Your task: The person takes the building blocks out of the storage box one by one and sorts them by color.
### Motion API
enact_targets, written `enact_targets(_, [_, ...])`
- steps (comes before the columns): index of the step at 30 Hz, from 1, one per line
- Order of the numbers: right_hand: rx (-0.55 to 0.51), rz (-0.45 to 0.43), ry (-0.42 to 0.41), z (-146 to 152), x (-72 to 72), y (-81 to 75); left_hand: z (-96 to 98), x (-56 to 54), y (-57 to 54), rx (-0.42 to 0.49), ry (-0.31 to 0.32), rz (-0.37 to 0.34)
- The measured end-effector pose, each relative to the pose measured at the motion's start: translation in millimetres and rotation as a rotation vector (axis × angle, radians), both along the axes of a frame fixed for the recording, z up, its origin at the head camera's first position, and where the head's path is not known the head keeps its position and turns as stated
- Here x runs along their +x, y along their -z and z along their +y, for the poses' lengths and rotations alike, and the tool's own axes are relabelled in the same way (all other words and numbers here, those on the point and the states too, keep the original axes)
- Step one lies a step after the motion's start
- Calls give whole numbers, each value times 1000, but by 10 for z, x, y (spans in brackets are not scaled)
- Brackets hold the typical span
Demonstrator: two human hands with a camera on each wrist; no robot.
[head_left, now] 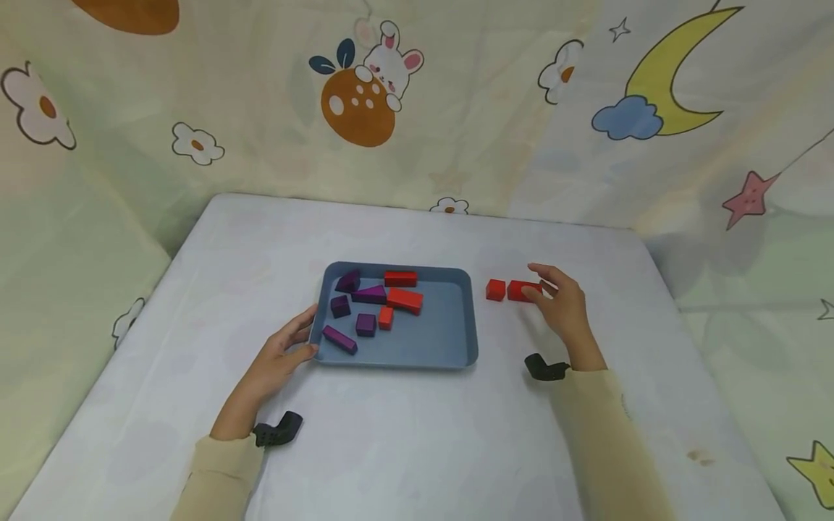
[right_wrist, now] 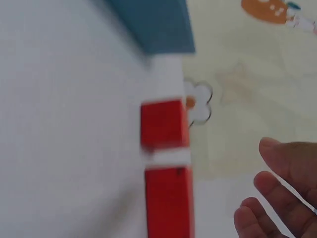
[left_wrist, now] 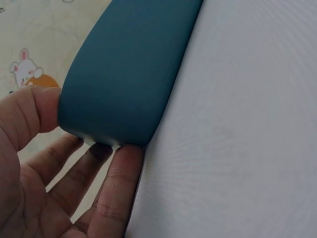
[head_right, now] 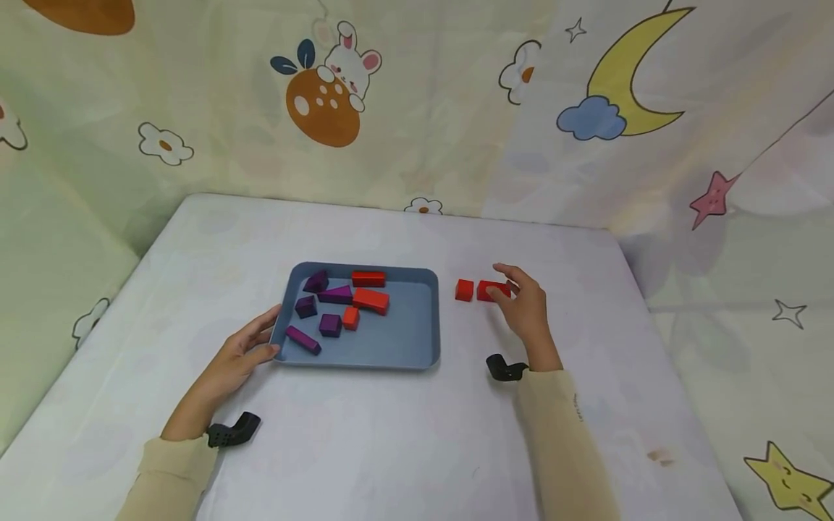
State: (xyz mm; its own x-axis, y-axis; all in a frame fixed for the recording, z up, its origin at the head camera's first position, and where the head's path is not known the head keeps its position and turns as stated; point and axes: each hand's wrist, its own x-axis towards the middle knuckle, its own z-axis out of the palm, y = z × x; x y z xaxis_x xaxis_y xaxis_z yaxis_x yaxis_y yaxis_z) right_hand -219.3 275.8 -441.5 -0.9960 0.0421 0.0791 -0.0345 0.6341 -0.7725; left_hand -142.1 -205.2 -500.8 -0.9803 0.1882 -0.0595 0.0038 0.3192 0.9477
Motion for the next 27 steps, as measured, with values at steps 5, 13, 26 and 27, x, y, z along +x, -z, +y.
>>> enact_targets(5, [-55, 30, -65, -309, 43, -36, -4, -12, 4, 8, 3, 2])
enact_targets(13, [-187, 30, -201, -795, 55, -15, -5, -12, 11, 1, -1, 2])
enact_targets(26, [-280, -143, -299, -1394, 34, 178, -21, -19, 20, 5, 7, 40])
enact_targets(27, [-272, -158, -299, -1430, 32, 193, -21, -16, 17, 9, 10, 44])
